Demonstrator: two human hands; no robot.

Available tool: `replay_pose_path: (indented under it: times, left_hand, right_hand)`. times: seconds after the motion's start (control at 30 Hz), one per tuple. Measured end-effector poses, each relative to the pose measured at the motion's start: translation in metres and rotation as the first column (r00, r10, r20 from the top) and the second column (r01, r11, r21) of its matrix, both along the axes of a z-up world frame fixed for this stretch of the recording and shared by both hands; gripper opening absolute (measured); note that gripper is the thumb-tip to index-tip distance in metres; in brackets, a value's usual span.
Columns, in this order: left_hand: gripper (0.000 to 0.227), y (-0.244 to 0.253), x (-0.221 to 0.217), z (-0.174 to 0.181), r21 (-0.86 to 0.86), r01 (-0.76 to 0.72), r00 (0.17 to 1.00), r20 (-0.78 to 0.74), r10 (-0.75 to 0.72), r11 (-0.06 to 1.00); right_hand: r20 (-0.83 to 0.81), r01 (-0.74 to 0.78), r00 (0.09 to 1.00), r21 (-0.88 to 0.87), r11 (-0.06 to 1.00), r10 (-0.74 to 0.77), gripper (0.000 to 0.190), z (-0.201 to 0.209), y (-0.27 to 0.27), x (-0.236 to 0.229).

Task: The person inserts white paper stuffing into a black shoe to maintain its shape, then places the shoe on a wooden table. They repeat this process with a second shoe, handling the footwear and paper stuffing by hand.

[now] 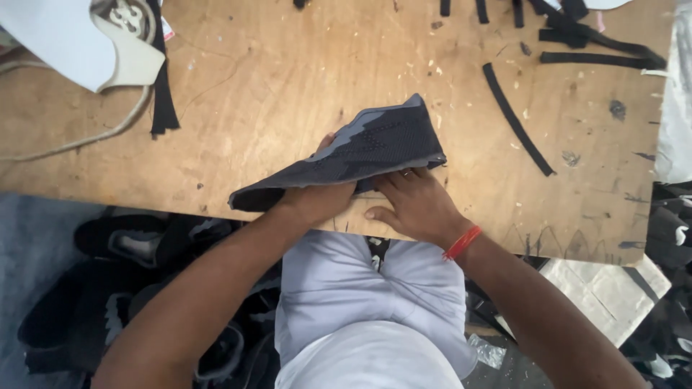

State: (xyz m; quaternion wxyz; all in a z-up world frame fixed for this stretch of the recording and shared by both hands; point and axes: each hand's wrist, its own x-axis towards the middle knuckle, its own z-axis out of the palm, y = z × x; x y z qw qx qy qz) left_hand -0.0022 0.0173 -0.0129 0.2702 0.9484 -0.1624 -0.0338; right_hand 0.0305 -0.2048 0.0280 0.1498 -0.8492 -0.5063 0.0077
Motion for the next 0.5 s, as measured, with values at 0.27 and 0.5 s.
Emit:
replay_pose_path:
  times: [0.27, 0.5]
  left_hand:
    - [0.04, -0.024, -0.049, -0.006, 0.457, -0.028, 0.868, 0.453, -0.205, 0.889]
    - [0.049, -0.045, -0.063, -0.042, 0.565, 0.031, 0.925, 0.297, -0.238, 0.824]
  right_hand:
    - [-0.095, 0.212, 0.974, 0.046, 0.976, -0.207, 0.033, -0.018, 0.029, 0.007]
    - [-0.251, 0.082, 0.967, 0.188, 0.979, -0.033, 0.034, 0.002, 0.041, -0.016]
